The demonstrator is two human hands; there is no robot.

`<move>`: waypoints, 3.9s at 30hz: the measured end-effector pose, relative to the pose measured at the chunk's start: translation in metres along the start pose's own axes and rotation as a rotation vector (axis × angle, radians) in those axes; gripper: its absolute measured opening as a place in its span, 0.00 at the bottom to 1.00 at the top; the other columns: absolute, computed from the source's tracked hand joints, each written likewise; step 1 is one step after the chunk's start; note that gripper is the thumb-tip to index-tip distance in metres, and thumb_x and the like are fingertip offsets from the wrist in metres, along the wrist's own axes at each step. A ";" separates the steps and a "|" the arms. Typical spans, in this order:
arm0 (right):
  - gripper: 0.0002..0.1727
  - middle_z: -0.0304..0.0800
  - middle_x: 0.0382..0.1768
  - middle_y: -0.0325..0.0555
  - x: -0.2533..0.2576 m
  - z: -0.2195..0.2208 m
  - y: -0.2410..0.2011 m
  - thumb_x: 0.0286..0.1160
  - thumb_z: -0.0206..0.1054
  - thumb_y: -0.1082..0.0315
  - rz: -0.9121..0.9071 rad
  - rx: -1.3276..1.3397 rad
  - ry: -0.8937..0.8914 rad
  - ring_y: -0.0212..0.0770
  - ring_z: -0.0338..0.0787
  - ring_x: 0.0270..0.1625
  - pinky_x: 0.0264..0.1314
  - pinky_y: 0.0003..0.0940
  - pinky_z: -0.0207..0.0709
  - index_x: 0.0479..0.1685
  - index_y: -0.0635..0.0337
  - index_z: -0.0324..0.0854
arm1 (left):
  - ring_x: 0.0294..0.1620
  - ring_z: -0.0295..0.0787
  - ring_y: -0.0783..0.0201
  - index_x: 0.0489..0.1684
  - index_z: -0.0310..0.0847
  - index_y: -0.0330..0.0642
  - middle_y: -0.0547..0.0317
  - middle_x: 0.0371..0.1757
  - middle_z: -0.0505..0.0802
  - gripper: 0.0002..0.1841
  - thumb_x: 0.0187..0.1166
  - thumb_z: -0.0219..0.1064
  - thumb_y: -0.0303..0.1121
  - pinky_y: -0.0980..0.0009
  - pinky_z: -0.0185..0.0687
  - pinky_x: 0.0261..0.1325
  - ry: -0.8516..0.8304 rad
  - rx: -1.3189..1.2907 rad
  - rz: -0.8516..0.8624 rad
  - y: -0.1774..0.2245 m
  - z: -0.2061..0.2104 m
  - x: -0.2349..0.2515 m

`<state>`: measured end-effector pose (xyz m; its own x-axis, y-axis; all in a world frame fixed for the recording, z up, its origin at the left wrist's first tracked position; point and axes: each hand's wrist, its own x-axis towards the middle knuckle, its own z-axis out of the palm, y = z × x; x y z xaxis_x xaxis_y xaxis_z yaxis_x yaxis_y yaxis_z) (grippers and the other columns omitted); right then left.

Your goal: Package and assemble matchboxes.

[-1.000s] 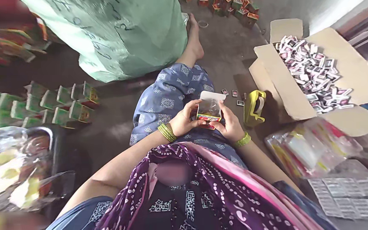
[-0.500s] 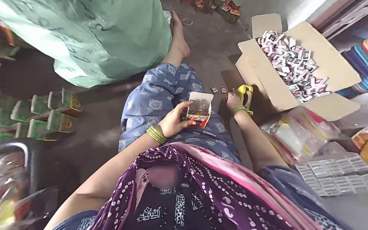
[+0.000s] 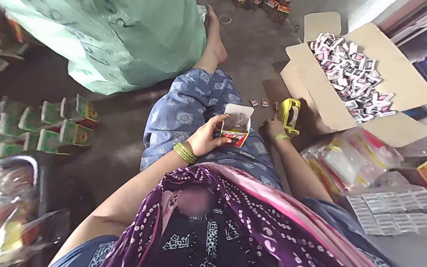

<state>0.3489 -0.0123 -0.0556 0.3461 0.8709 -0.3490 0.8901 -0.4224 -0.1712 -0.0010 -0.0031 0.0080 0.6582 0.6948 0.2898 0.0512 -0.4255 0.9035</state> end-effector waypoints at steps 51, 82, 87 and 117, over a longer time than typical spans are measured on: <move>0.23 0.92 0.61 0.47 -0.105 -0.017 -0.077 0.82 0.68 0.50 -1.044 0.624 0.360 0.45 0.83 0.70 0.77 0.47 0.74 0.62 0.57 0.88 | 0.68 0.87 0.60 0.63 0.84 0.35 0.47 0.64 0.89 0.26 0.69 0.82 0.38 0.61 0.86 0.71 0.038 0.139 0.123 -0.004 0.002 -0.004; 0.09 0.96 0.52 0.48 -0.116 -0.079 -0.107 0.77 0.72 0.67 -1.367 0.264 0.380 0.41 0.92 0.62 0.71 0.36 0.83 0.48 0.59 0.95 | 0.62 0.92 0.60 0.73 0.60 0.30 0.46 0.61 0.91 0.44 0.57 0.88 0.29 0.59 0.88 0.69 0.049 -0.069 0.042 -0.007 0.005 -0.002; 0.14 0.93 0.56 0.51 -0.120 -0.078 -0.106 0.78 0.63 0.68 -1.400 0.133 0.370 0.47 0.89 0.65 0.73 0.42 0.81 0.51 0.58 0.94 | 0.62 0.92 0.59 0.72 0.61 0.31 0.46 0.62 0.91 0.44 0.57 0.88 0.28 0.59 0.88 0.69 0.060 -0.091 0.041 -0.006 0.005 -0.003; 0.26 0.81 0.74 0.63 -0.045 -0.048 0.131 0.88 0.62 0.57 0.172 0.475 0.245 0.62 0.79 0.78 0.82 0.63 0.67 0.79 0.62 0.75 | 0.80 0.75 0.54 0.55 0.86 0.36 0.45 0.76 0.81 0.13 0.84 0.65 0.36 0.56 0.75 0.81 0.120 0.074 0.141 -0.013 0.003 0.000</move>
<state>0.4648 -0.0947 -0.0180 0.5840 0.7882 -0.1943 0.6028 -0.5813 -0.5466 0.0006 0.0006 -0.0052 0.5688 0.6878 0.4511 0.0234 -0.5618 0.8270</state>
